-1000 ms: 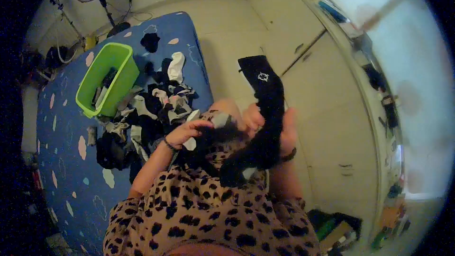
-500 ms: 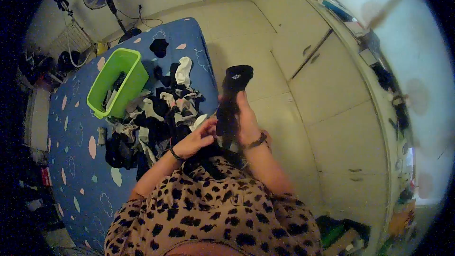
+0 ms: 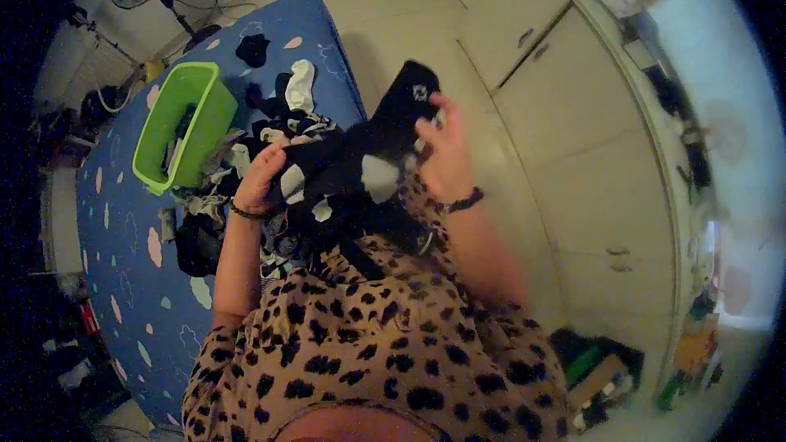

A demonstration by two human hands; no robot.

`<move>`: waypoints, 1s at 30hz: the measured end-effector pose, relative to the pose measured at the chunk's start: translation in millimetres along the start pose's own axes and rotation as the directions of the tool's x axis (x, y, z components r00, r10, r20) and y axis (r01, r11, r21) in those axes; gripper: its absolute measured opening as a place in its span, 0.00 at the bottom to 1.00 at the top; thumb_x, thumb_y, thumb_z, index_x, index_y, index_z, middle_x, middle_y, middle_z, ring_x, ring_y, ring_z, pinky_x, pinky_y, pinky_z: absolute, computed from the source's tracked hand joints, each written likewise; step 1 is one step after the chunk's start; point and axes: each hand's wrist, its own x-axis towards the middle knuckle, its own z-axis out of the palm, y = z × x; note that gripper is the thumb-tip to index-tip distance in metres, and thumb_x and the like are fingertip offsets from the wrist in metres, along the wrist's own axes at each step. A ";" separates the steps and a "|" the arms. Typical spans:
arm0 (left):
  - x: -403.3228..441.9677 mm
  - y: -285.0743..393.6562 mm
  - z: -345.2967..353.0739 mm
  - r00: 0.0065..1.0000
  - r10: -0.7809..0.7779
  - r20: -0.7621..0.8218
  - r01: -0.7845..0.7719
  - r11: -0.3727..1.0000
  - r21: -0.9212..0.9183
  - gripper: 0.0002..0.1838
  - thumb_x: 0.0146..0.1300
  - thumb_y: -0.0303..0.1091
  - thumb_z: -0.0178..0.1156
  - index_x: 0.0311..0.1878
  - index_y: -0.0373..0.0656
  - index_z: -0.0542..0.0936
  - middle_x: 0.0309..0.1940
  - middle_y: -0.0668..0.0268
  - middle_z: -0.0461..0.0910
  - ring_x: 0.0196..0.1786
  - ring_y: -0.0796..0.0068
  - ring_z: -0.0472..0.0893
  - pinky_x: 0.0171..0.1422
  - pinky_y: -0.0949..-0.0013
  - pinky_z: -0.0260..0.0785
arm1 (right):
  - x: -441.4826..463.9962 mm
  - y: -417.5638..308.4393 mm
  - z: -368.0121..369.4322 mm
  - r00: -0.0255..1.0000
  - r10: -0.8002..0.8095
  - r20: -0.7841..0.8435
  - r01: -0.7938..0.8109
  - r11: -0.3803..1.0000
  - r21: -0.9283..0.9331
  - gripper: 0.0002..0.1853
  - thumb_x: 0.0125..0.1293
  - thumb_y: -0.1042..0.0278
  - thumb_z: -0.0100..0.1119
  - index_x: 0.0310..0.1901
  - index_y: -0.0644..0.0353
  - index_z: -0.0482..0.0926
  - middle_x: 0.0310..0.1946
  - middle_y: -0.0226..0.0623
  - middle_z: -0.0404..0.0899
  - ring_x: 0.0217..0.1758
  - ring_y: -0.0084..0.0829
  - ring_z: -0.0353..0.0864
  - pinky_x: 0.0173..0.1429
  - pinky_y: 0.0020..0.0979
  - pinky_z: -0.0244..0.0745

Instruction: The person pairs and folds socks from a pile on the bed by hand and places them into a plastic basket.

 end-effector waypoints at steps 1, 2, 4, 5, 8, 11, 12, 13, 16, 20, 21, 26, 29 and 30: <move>-0.7 -4.2 -12.4 0.994 -0.076 -0.083 0.085 0.991 0.106 0.11 0.69 0.36 0.57 0.49 0.40 0.77 0.44 0.71 0.78 0.45 0.81 0.77 0.53 0.75 0.71 | -0.9 24.5 -21.9 0.998 0.005 -0.066 -0.018 0.981 -0.194 0.19 0.63 0.78 0.53 0.56 0.57 0.69 0.50 0.36 0.74 0.51 0.27 0.74 0.50 0.31 0.74; 2.4 -14.4 -34.9 0.982 -0.140 -0.123 0.175 0.924 0.340 0.07 0.68 0.35 0.58 0.41 0.41 0.78 0.37 0.75 0.76 0.40 0.84 0.74 0.47 0.76 0.69 | -1.2 60.3 -54.3 0.996 0.027 -0.080 -0.052 0.941 -0.333 0.17 0.64 0.78 0.55 0.54 0.57 0.70 0.46 0.34 0.75 0.47 0.26 0.75 0.48 0.29 0.74; 4.4 -54.6 -78.5 0.966 -0.213 -0.144 0.255 0.859 0.444 0.06 0.65 0.33 0.61 0.37 0.43 0.76 0.32 0.77 0.74 0.37 0.85 0.72 0.45 0.77 0.67 | -12.0 109.3 -105.6 0.995 0.052 -0.086 -0.086 0.880 -0.468 0.15 0.64 0.77 0.57 0.52 0.57 0.71 0.43 0.33 0.76 0.43 0.25 0.77 0.47 0.27 0.75; 1.7 -69.2 -95.0 0.964 -0.218 -0.152 0.266 0.800 0.537 0.05 0.64 0.32 0.62 0.37 0.43 0.76 0.32 0.77 0.74 0.38 0.85 0.73 0.46 0.77 0.68 | -18.5 117.0 -125.3 0.972 0.191 -0.134 -0.233 0.820 -0.522 0.14 0.64 0.75 0.58 0.50 0.58 0.72 0.40 0.32 0.76 0.39 0.23 0.77 0.43 0.25 0.74; -13.9 -91.7 -97.1 0.965 -0.219 -0.148 0.257 0.906 0.337 0.07 0.60 0.28 0.65 0.40 0.42 0.76 0.36 0.74 0.78 0.40 0.82 0.77 0.49 0.76 0.70 | -9.9 99.4 -126.2 0.939 0.292 -0.182 -0.343 0.775 -0.531 0.11 0.63 0.73 0.61 0.47 0.59 0.74 0.35 0.29 0.77 0.34 0.21 0.76 0.38 0.23 0.73; -25.7 -81.0 -83.6 0.926 -0.300 -0.229 0.345 0.919 0.191 0.08 0.60 0.28 0.65 0.42 0.41 0.77 0.37 0.73 0.79 0.39 0.81 0.77 0.48 0.75 0.71 | -6.7 89.6 -121.2 0.936 0.286 -0.204 -0.350 0.800 -0.487 0.15 0.64 0.68 0.63 0.50 0.59 0.73 0.37 0.31 0.77 0.34 0.23 0.76 0.38 0.24 0.75; -26.2 -82.9 -82.9 0.921 -0.243 -0.306 0.321 0.916 0.240 0.09 0.60 0.28 0.65 0.43 0.41 0.77 0.37 0.72 0.79 0.38 0.81 0.78 0.47 0.75 0.71 | -1.2 87.3 -114.6 0.913 0.272 -0.304 -0.385 0.824 -0.415 0.18 0.64 0.66 0.62 0.53 0.59 0.70 0.40 0.34 0.76 0.36 0.25 0.77 0.37 0.24 0.75; -25.1 -83.2 -82.6 0.923 -0.234 -0.304 0.312 0.920 0.238 0.09 0.60 0.28 0.65 0.43 0.41 0.77 0.37 0.72 0.79 0.38 0.81 0.78 0.47 0.75 0.71 | 2.2 85.2 -110.6 0.875 0.268 -0.404 -0.415 0.845 -0.337 0.21 0.65 0.64 0.62 0.56 0.58 0.67 0.43 0.36 0.75 0.37 0.26 0.77 0.37 0.24 0.75; -27.9 -84.7 -76.4 0.944 -0.170 -0.282 0.222 0.961 0.165 0.09 0.60 0.28 0.65 0.42 0.41 0.77 0.37 0.72 0.79 0.38 0.81 0.77 0.46 0.76 0.71 | 32.4 102.5 -142.7 0.817 0.345 -0.462 -0.482 0.848 -0.220 0.26 0.66 0.62 0.61 0.61 0.59 0.63 0.47 0.39 0.75 0.39 0.27 0.77 0.37 0.26 0.76; -26.4 -84.8 -76.4 0.953 -0.115 -0.281 0.174 0.965 0.194 0.08 0.60 0.27 0.64 0.41 0.41 0.77 0.37 0.72 0.78 0.39 0.82 0.76 0.46 0.77 0.70 | 57.7 94.3 -158.6 0.852 0.481 -0.208 -0.517 0.836 -0.183 0.13 0.67 0.68 0.58 0.50 0.65 0.76 0.38 0.35 0.80 0.42 0.28 0.80 0.43 0.28 0.78; -27.5 -86.7 -80.4 0.962 -0.112 -0.250 0.170 0.960 0.221 0.07 0.60 0.27 0.64 0.40 0.41 0.76 0.37 0.73 0.78 0.39 0.82 0.76 0.46 0.77 0.69 | 57.5 88.6 -151.5 0.853 0.479 -0.206 -0.515 0.837 -0.185 0.13 0.67 0.68 0.58 0.50 0.65 0.76 0.38 0.35 0.80 0.42 0.28 0.80 0.43 0.28 0.78; -31.7 -74.2 -89.2 0.880 0.226 -0.418 -0.019 0.895 0.445 0.04 0.64 0.28 0.60 0.38 0.43 0.74 0.32 0.77 0.73 0.37 0.87 0.70 0.43 0.80 0.63 | 53.1 58.7 -126.8 0.951 0.251 -0.181 -0.289 0.930 -0.225 0.11 0.66 0.78 0.55 0.50 0.67 0.75 0.41 0.37 0.80 0.44 0.27 0.80 0.51 0.28 0.76; -35.1 -53.1 -76.4 0.856 0.271 -0.440 -0.056 0.895 0.442 0.03 0.66 0.28 0.59 0.38 0.44 0.74 0.31 0.77 0.72 0.36 0.88 0.69 0.42 0.80 0.62 | 47.1 44.3 -116.6 0.972 0.158 -0.172 -0.204 0.932 -0.300 0.09 0.66 0.79 0.54 0.47 0.64 0.75 0.40 0.36 0.80 0.43 0.26 0.81 0.47 0.27 0.77; -36.1 -43.9 -66.6 0.855 0.275 -0.439 -0.064 0.897 0.437 0.03 0.67 0.29 0.57 0.38 0.44 0.74 0.30 0.78 0.71 0.35 0.89 0.68 0.40 0.81 0.62 | 45.4 35.5 -113.6 0.977 0.149 -0.152 -0.188 0.940 -0.285 0.10 0.66 0.78 0.56 0.48 0.64 0.75 0.39 0.36 0.80 0.42 0.25 0.80 0.45 0.26 0.76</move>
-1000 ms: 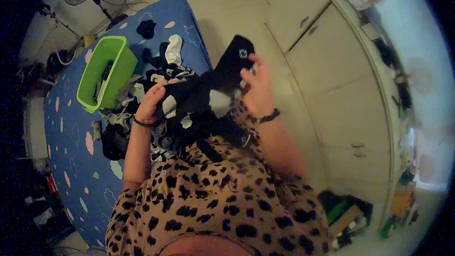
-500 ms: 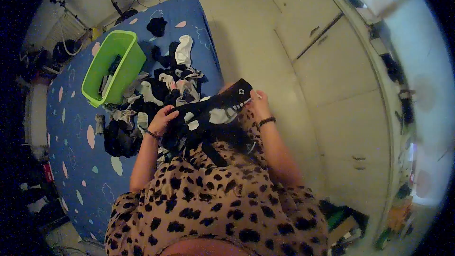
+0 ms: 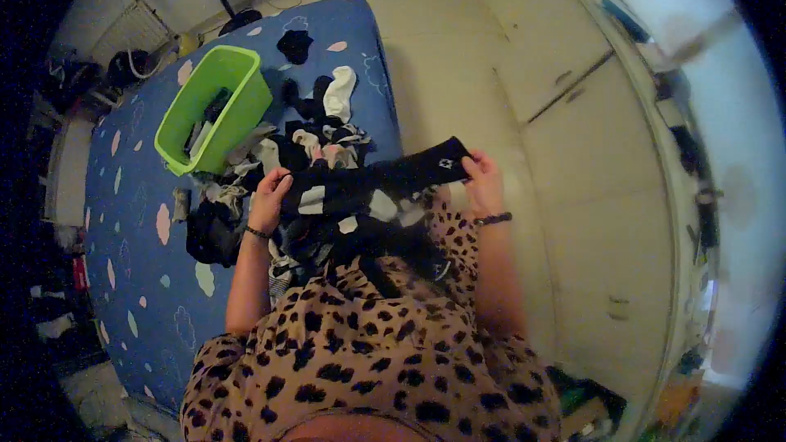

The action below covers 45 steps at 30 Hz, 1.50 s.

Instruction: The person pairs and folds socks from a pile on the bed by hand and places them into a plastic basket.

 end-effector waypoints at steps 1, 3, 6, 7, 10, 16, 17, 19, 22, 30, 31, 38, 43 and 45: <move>-2.6 8.0 3.1 1.000 0.000 -0.012 0.000 1.000 0.000 0.03 0.67 0.29 0.57 0.38 0.44 0.74 0.30 0.78 0.71 0.35 0.89 0.68 0.40 0.81 0.62 | -2.6 -6.8 -1.4 1.000 -0.017 0.015 0.017 1.000 0.018 0.12 0.65 0.77 0.57 0.49 0.65 0.74 0.39 0.35 0.80 0.40 0.24 0.79 0.44 0.26 0.75; -4.4 17.6 6.3 0.990 -0.117 0.083 0.129 0.978 -0.166 0.03 0.68 0.30 0.56 0.37 0.44 0.73 0.29 0.79 0.70 0.32 0.90 0.68 0.37 0.81 0.62 | -7.2 -16.8 -8.4 0.999 -0.003 0.036 0.003 1.000 0.000 0.11 0.66 0.77 0.57 0.49 0.65 0.74 0.39 0.35 0.80 0.40 0.24 0.79 0.44 0.25 0.75; 6.3 -9.5 3.9 0.984 -0.101 0.145 0.129 0.970 -0.204 0.03 0.69 0.31 0.56 0.38 0.45 0.73 0.29 0.80 0.71 0.32 0.90 0.68 0.36 0.82 0.63 | -15.3 -20.2 -8.0 0.998 0.048 0.043 -0.047 0.998 -0.043 0.11 0.65 0.75 0.58 0.48 0.64 0.74 0.38 0.35 0.80 0.38 0.24 0.79 0.43 0.25 0.75; 7.7 -15.7 6.6 0.980 -0.109 0.168 0.146 0.963 -0.227 0.03 0.69 0.32 0.56 0.39 0.45 0.73 0.29 0.80 0.71 0.32 0.90 0.69 0.36 0.81 0.63 | -18.4 -19.6 -7.2 0.995 0.090 0.035 -0.087 0.994 -0.065 0.11 0.65 0.74 0.59 0.48 0.64 0.74 0.37 0.34 0.80 0.37 0.24 0.79 0.43 0.24 0.75; 12.8 -49.1 20.1 0.979 -0.185 0.086 0.198 0.965 -0.175 0.03 0.69 0.32 0.55 0.41 0.45 0.74 0.32 0.78 0.72 0.35 0.87 0.70 0.41 0.80 0.64 | -8.5 21.9 -26.7 0.996 0.093 -0.007 -0.073 0.734 -0.675 0.14 0.61 0.73 0.62 0.48 0.62 0.74 0.40 0.38 0.79 0.43 0.31 0.78 0.48 0.31 0.74; -7.0 -45.3 28.2 0.973 -0.224 0.057 0.230 0.927 -0.297 0.10 0.65 0.31 0.58 0.49 0.45 0.75 0.40 0.69 0.75 0.46 0.76 0.74 0.54 0.71 0.66 | -66.9 7.2 40.7 0.857 -0.269 0.440 0.508 0.296 -0.809 0.22 0.51 0.71 0.68 0.49 0.60 0.73 0.47 0.45 0.71 0.56 0.46 0.68 0.62 0.39 0.65; -13.8 -41.0 30.6 0.997 0.071 -0.011 -0.069 0.986 0.155 0.14 0.62 0.33 0.60 0.51 0.45 0.75 0.44 0.64 0.74 0.50 0.69 0.73 0.58 0.67 0.65 | -76.0 -0.2 51.2 0.793 -0.138 0.593 0.600 0.344 -0.722 0.24 0.52 0.70 0.68 0.51 0.60 0.73 0.48 0.44 0.71 0.56 0.45 0.70 0.62 0.39 0.65; -35.0 -17.5 43.8 0.919 0.378 0.115 -0.353 0.654 0.669 0.26 0.52 0.38 0.67 0.55 0.44 0.73 0.57 0.53 0.67 0.62 0.51 0.66 0.67 0.57 0.58 | -96.2 -3.5 68.5 0.763 -0.128 0.634 0.642 0.276 -0.716 0.26 0.51 0.69 0.69 0.53 0.58 0.72 0.49 0.43 0.71 0.58 0.45 0.69 0.63 0.40 0.64; -63.0 5.7 74.5 0.881 0.279 0.382 -0.464 0.670 0.580 0.32 0.47 0.39 0.70 0.57 0.46 0.72 0.64 0.52 0.62 0.67 0.47 0.62 0.70 0.52 0.55 | -100.6 8.6 75.2 0.774 -0.097 0.626 0.631 0.212 -0.746 0.31 0.50 0.68 0.70 0.58 0.56 0.71 0.53 0.41 0.70 0.60 0.44 0.67 0.64 0.42 0.61; -76.2 34.6 90.5 0.749 0.202 0.631 -0.663 0.237 0.710 0.35 0.44 0.32 0.68 0.60 0.46 0.70 0.68 0.51 0.59 0.70 0.49 0.59 0.73 0.49 0.51 | -11.9 38.9 68.6 0.749 -0.278 0.602 0.662 0.358 -0.658 0.09 0.58 0.74 0.58 0.41 0.64 0.78 0.39 0.41 0.78 0.47 0.40 0.77 0.52 0.35 0.69; -79.6 26.3 90.3 0.748 0.203 0.631 -0.663 0.239 0.709 0.35 0.44 0.32 0.68 0.60 0.46 0.70 0.68 0.51 0.59 0.70 0.49 0.59 0.73 0.49 0.51 | -11.3 35.0 70.2 0.749 -0.277 0.602 0.662 0.356 -0.659 0.09 0.58 0.74 0.58 0.41 0.64 0.78 0.39 0.41 0.78 0.47 0.40 0.77 0.52 0.35 0.69; -82.9 -15.2 70.0 0.807 0.385 0.448 -0.588 0.455 0.669 0.18 0.50 0.18 0.55 0.47 0.39 0.77 0.43 0.55 0.79 0.47 0.50 0.77 0.50 0.57 0.73 | -60.6 -22.4 90.7 0.774 -0.331 0.540 0.618 0.579 -0.532 0.10 0.59 0.78 0.52 0.42 0.69 0.77 0.35 0.40 0.80 0.41 0.33 0.79 0.50 0.29 0.73; -79.1 -2.5 67.3 0.832 0.337 0.441 -0.554 0.543 0.631 0.15 0.51 0.25 0.62 0.45 0.41 0.77 0.42 0.57 0.79 0.47 0.53 0.77 0.49 0.58 0.72 | -126.1 10.1 56.4 0.755 -0.036 0.654 0.639 0.262 -0.723 0.21 0.51 0.76 0.64 0.49 0.64 0.73 0.48 0.44 0.73 0.53 0.48 0.72 0.59 0.38 0.69; -79.5 0.0 67.6 0.784 0.324 0.530 -0.616 0.519 0.593 0.14 0.53 0.29 0.63 0.45 0.41 0.77 0.41 0.57 0.78 0.46 0.53 0.77 0.48 0.58 0.72 | -130.1 17.1 50.3 0.729 0.065 0.681 0.658 0.209 -0.724 0.27 0.50 0.73 0.68 0.53 0.62 0.71 0.53 0.45 0.68 0.59 0.47 0.67 0.62 0.41 0.66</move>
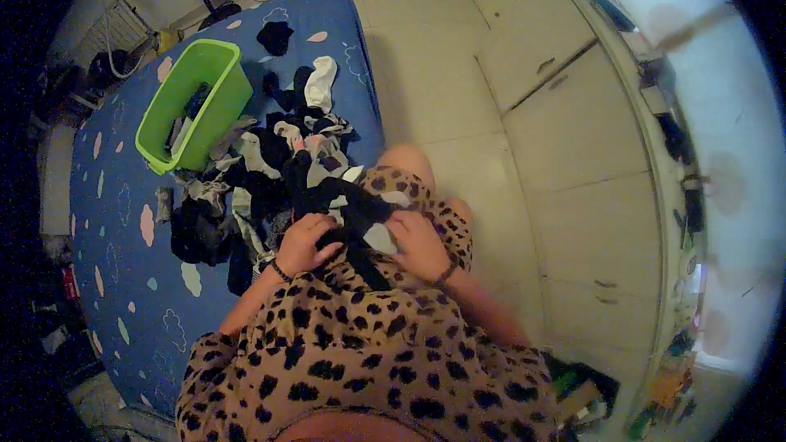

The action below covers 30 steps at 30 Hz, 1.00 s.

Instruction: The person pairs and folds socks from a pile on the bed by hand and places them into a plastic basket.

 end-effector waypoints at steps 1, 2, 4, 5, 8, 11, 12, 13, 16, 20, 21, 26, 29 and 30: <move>-0.4 3.0 1.2 1.000 -0.011 0.014 0.011 1.000 -0.015 0.14 0.55 0.32 0.64 0.44 0.40 0.77 0.40 0.57 0.78 0.45 0.52 0.77 0.48 0.58 0.72 | -0.9 -3.2 1.0 0.999 0.033 -0.032 -0.033 0.999 0.000 0.28 0.49 0.73 0.69 0.54 0.63 0.70 0.53 0.45 0.68 0.59 0.48 0.67 0.62 0.40 0.65; -1.8 5.0 1.9 0.999 -0.020 0.034 0.021 0.999 -0.030 0.14 0.57 0.36 0.65 0.43 0.40 0.77 0.39 0.58 0.77 0.44 0.52 0.77 0.48 0.58 0.72 | -2.1 -6.8 4.1 0.995 0.070 -0.065 -0.070 0.998 0.003 0.29 0.49 0.74 0.69 0.54 0.63 0.70 0.53 0.45 0.67 0.59 0.48 0.66 0.62 0.40 0.65; -3.3 -2.7 -1.9 0.997 -0.038 0.073 0.042 0.997 -0.060 0.14 0.57 0.37 0.65 0.42 0.39 0.77 0.39 0.57 0.77 0.43 0.52 0.76 0.47 0.58 0.71 | 4.1 -6.2 12.5 0.978 0.074 -0.196 -0.072 0.997 0.019 0.27 0.49 0.75 0.68 0.53 0.63 0.71 0.51 0.44 0.69 0.57 0.48 0.68 0.61 0.40 0.65; 2.0 -9.0 -2.2 0.994 -0.052 0.098 0.061 0.994 -0.092 0.14 0.57 0.38 0.65 0.40 0.39 0.77 0.38 0.56 0.76 0.42 0.52 0.76 0.47 0.57 0.71 | 8.1 -2.1 12.6 0.983 0.083 -0.166 -0.075 0.996 0.058 0.26 0.49 0.76 0.67 0.52 0.62 0.72 0.50 0.44 0.70 0.56 0.48 0.69 0.61 0.40 0.65; 32.5 19.2 -7.6 0.993 -0.086 0.082 0.095 0.988 -0.119 0.14 0.56 0.35 0.66 0.42 0.38 0.78 0.38 0.56 0.77 0.44 0.53 0.77 0.53 0.58 0.69 | 14.9 -5.7 2.7 0.970 0.102 -0.223 -0.075 0.989 0.127 0.21 0.50 0.78 0.63 0.49 0.62 0.75 0.46 0.44 0.74 0.54 0.48 0.71 0.60 0.40 0.66; 62.1 41.0 -4.8 0.977 0.080 -0.199 -0.090 0.995 -0.042 0.19 0.55 0.31 0.64 0.51 0.40 0.78 0.38 0.57 0.81 0.48 0.55 0.78 0.68 0.56 0.58 | 25.4 9.0 1.6 0.948 0.094 -0.303 -0.004 0.959 0.284 0.18 0.54 0.78 0.60 0.49 0.63 0.77 0.43 0.45 0.80 0.47 0.47 0.78 0.55 0.39 0.71; 68.3 26.3 3.5 0.976 0.081 -0.202 -0.091 0.995 -0.038 0.19 0.55 0.31 0.64 0.51 0.40 0.78 0.38 0.57 0.81 0.48 0.55 0.78 0.68 0.56 0.58 | 29.5 0.0 -14.1 0.948 0.090 -0.305 0.000 0.959 0.283 0.18 0.54 0.78 0.60 0.49 0.63 0.77 0.43 0.45 0.80 0.47 0.47 0.78 0.55 0.39 0.71; 73.7 4.0 13.3 0.989 0.102 -0.110 -0.108 0.993 -0.051 0.19 0.56 0.29 0.63 0.52 0.39 0.77 0.38 0.56 0.81 0.46 0.54 0.78 0.65 0.58 0.61 | 35.2 -17.9 -42.0 0.946 0.175 -0.272 -0.068 0.930 0.361 0.16 0.57 0.77 0.59 0.49 0.63 0.78 0.43 0.43 0.81 0.46 0.41 0.79 0.54 0.35 0.72; 83.3 -13.1 5.7 0.977 -0.166 0.131 0.194 0.950 -0.245 0.17 0.59 0.27 0.56 0.52 0.36 0.76 0.38 0.60 0.81 0.41 0.64 0.80 0.54 0.67 0.70 | 47.3 -3.1 -69.8 0.926 0.317 -0.206 -0.128 0.776 0.617 0.14 0.63 0.74 0.56 0.50 0.64 0.78 0.42 0.37 0.83 0.45 0.30 0.80 0.52 0.28 0.73; 89.3 -26.7 -7.5 0.965 -0.171 0.200 0.259 0.752 -0.606 0.14 0.64 0.32 0.54 0.50 0.35 0.78 0.37 0.69 0.79 0.41 0.83 0.75 0.48 0.75 0.70 | 50.1 12.8 -81.4 0.858 0.508 -0.075 -0.241 0.527 0.815 0.12 0.66 0.70 0.54 0.47 0.66 0.79 0.41 0.29 0.81 0.45 0.20 0.76 0.51 0.26 0.71; 87.6 -30.5 -8.1 0.951 -0.198 0.237 0.307 0.708 -0.636 0.16 0.64 0.33 0.54 0.51 0.35 0.77 0.37 0.69 0.79 0.42 0.82 0.76 0.50 0.75 0.69 | 48.3 41.9 -64.6 0.869 0.492 -0.043 -0.263 0.535 0.803 0.13 0.68 0.64 0.55 0.45 0.65 0.81 0.37 0.28 0.81 0.39 0.19 0.76 0.45 0.23 0.72; 67.4 -31.2 -11.3 0.895 -0.182 0.408 0.432 0.582 -0.689 0.15 0.65 0.34 0.58 0.51 0.36 0.79 0.49 0.67 0.76 0.51 0.78 0.73 0.59 0.72 0.65 | 53.6 47.0 -46.6 0.803 0.579 0.139 -0.378 0.315 0.870 0.14 0.68 0.58 0.55 0.39 0.62 0.82 0.29 0.23 0.78 0.29 0.17 0.72 0.33 0.23 0.66; 63.7 -43.8 2.7 0.966 -0.121 0.227 0.245 0.700 -0.671 0.14 0.63 0.32 0.60 0.50 0.37 0.79 0.54 0.66 0.74 0.56 0.74 0.72 0.64 0.71 0.61 | 54.3 84.2 -33.0 0.753 0.612 0.244 -0.429 0.174 0.886 0.14 0.67 0.57 0.55 0.39 0.61 0.82 0.27 0.21 0.76 0.27 0.16 0.70 0.30 0.23 0.63; 63.8 -46.4 5.6 0.985 -0.098 0.141 0.168 0.712 -0.681 0.15 0.63 0.32 0.60 0.51 0.37 0.79 0.55 0.66 0.74 0.56 0.72 0.72 0.65 0.70 0.60 | 54.2 86.2 -31.7 0.737 0.621 0.269 -0.469 0.182 0.865 0.14 0.67 0.57 0.56 0.39 0.61 0.82 0.27 0.22 0.76 0.27 0.16 0.70 0.30 0.23 0.63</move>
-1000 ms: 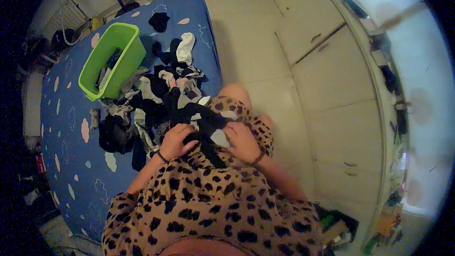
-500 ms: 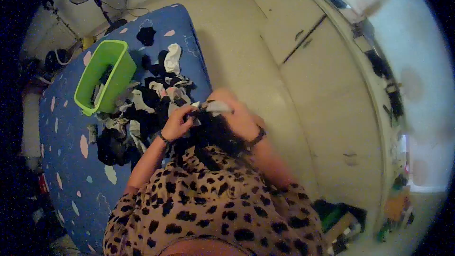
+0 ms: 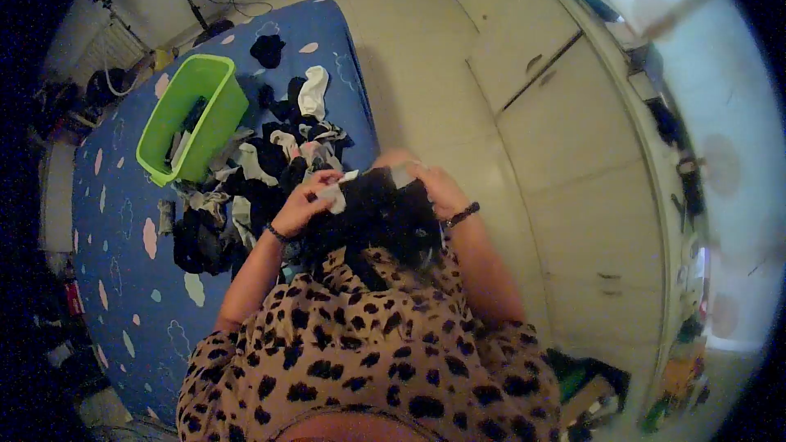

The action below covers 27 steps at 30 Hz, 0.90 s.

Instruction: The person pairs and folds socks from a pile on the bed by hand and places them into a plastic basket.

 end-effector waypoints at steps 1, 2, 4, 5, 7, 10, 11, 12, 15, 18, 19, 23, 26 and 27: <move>-0.5 -2.5 1.3 0.989 -0.095 -0.110 0.072 0.979 -0.189 0.13 0.66 0.33 0.59 0.49 0.37 0.79 0.50 0.66 0.77 0.52 0.72 0.76 0.61 0.71 0.64 | 1.5 1.6 -1.0 1.000 0.031 -0.004 -0.031 0.999 -0.034 0.14 0.67 0.58 0.56 0.40 0.61 0.82 0.26 0.22 0.76 0.27 0.16 0.70 0.30 0.23 0.63; 0.3 -6.5 0.6 0.989 -0.097 -0.110 0.075 0.979 -0.191 0.13 0.66 0.33 0.59 0.49 0.37 0.79 0.50 0.66 0.77 0.52 0.72 0.76 0.61 0.71 0.64 | 2.3 3.9 -0.4 1.000 -0.008 0.011 0.008 1.000 -0.019 0.15 0.67 0.58 0.55 0.40 0.62 0.82 0.28 0.24 0.77 0.29 0.18 0.72 0.33 0.24 0.65; 4.4 -5.1 0.5 0.881 -0.405 -0.243 0.165 0.746 -0.645 0.11 0.69 0.34 0.56 0.45 0.36 0.79 0.44 0.66 0.80 0.46 0.75 0.79 0.55 0.71 0.70 | -2.3 -0.7 9.8 0.999 -0.046 0.026 0.047 0.999 -0.006 0.15 0.67 0.57 0.55 0.41 0.63 0.82 0.29 0.26 0.78 0.31 0.19 0.73 0.36 0.24 0.68; 5.2 -4.3 4.7 0.866 -0.417 -0.277 0.110 0.697 -0.708 0.11 0.70 0.35 0.53 0.44 0.37 0.79 0.38 0.67 0.82 0.41 0.76 0.81 0.47 0.71 0.74 | -4.0 -0.9 14.8 0.995 -0.098 0.027 0.097 0.995 0.010 0.15 0.67 0.57 0.54 0.41 0.63 0.82 0.30 0.28 0.79 0.33 0.20 0.74 0.39 0.25 0.69; 4.1 7.4 5.1 0.877 -0.409 -0.254 0.105 0.677 -0.728 0.12 0.70 0.36 0.53 0.45 0.37 0.79 0.39 0.66 0.82 0.41 0.76 0.81 0.47 0.71 0.75 | -9.0 -6.1 19.2 0.989 -0.145 0.025 0.144 0.989 0.029 0.16 0.67 0.57 0.54 0.41 0.63 0.82 0.31 0.29 0.79 0.35 0.21 0.75 0.42 0.26 0.70; -0.6 31.8 -2.9 0.869 -0.453 -0.198 0.164 0.643 -0.748 0.13 0.70 0.39 0.52 0.46 0.39 0.78 0.39 0.66 0.82 0.41 0.75 0.82 0.47 0.71 0.75 | -9.7 -12.8 16.2 0.926 -0.340 0.165 0.371 0.899 -0.232 0.16 0.71 0.62 0.51 0.50 0.65 0.79 0.44 0.31 0.82 0.46 0.22 0.77 0.52 0.25 0.71; -1.7 36.0 -9.0 0.850 -0.499 -0.172 0.219 0.630 -0.745 0.13 0.70 0.40 0.52 0.45 0.40 0.78 0.38 0.67 0.82 0.41 0.75 0.82 0.47 0.70 0.75 | -6.4 -12.7 13.5 0.910 -0.355 0.216 0.410 0.853 -0.324 0.15 0.71 0.62 0.51 0.48 0.65 0.80 0.41 0.31 0.82 0.43 0.21 0.77 0.50 0.24 0.72; -3.5 29.2 -14.8 0.848 -0.501 -0.170 0.223 0.630 -0.744 0.13 0.70 0.40 0.52 0.45 0.40 0.78 0.38 0.67 0.82 0.41 0.75 0.82 0.47 0.70 0.75 | -3.9 -10.7 12.0 0.892 -0.364 0.268 0.448 0.795 -0.409 0.14 0.71 0.62 0.51 0.45 0.64 0.81 0.39 0.31 0.82 0.40 0.20 0.77 0.47 0.23 0.72; -6.1 -36.4 -41.7 0.768 -0.582 -0.268 0.432 0.779 -0.454 0.11 0.69 0.41 0.53 0.37 0.44 0.76 0.29 0.74 0.74 0.32 0.79 0.74 0.38 0.75 0.66 | 6.4 -5.3 18.3 0.998 -0.003 0.057 0.038 0.772 -0.634 0.14 0.71 0.61 0.52 0.40 0.63 0.81 0.32 0.29 0.80 0.32 0.17 0.75 0.39 0.21 0.71; -16.2 -87.3 -40.0 0.830 -0.357 -0.429 0.360 0.930 -0.077 0.08 0.69 0.37 0.53 0.36 0.43 0.74 0.29 0.74 0.72 0.31 0.82 0.70 0.35 0.74 0.63 | 17.7 21.8 2.2 0.982 -0.189 -0.004 0.160 0.845 -0.511 0.14 0.71 0.60 0.52 0.37 0.63 0.79 0.26 0.27 0.76 0.26 0.16 0.70 0.31 0.20 0.67; -17.6 -71.8 -33.7 0.833 -0.281 -0.477 0.350 0.935 0.060 0.06 0.66 0.33 0.56 0.39 0.40 0.74 0.30 0.71 0.74 0.34 0.79 0.73 0.38 0.71 0.67 | 12.5 27.8 -4.3 0.984 -0.175 -0.010 0.146 0.849 -0.507 0.14 0.71 0.60 0.52 0.37 0.63 0.79 0.26 0.27 0.76 0.26 0.16 0.70 0.31 0.20 0.67; -14.4 -5.6 -4.5 0.839 0.084 -0.537 0.186 0.885 0.428 0.08 0.64 0.29 0.58 0.43 0.36 0.75 0.32 0.60 0.77 0.36 0.70 0.78 0.41 0.69 0.70 | -41.5 29.9 -35.7 0.892 -0.405 -0.202 0.308 0.870 -0.386 0.15 0.72 0.60 0.51 0.35 0.64 0.78 0.25 0.28 0.77 0.26 0.17 0.71 0.31 0.21 0.66; -8.9 32.7 30.0 0.905 0.074 -0.420 0.064 0.950 0.305 0.06 0.64 0.28 0.57 0.41 0.36 0.77 0.31 0.60 0.78 0.33 0.70 0.79 0.38 0.69 0.70 | -94.1 45.7 -59.8 0.941 -0.257 -0.219 0.152 0.902 -0.403 0.14 0.72 0.61 0.50 0.35 0.64 0.77 0.27 0.29 0.78 0.27 0.17 0.71 0.32 0.21 0.67; -8.0 44.3 43.6 0.939 0.061 -0.339 0.044 0.955 0.293 0.05 0.64 0.27 0.57 0.40 0.37 0.77 0.30 0.60 0.78 0.32 0.70 0.79 0.37 0.69 0.70 | -107.1 53.4 -62.0 0.974 -0.144 -0.177 0.058 0.907 -0.417 0.13 0.72 0.62 0.50 0.35 0.63 0.77 0.27 0.29 0.77 0.28 0.17 0.71 0.32 0.21 0.67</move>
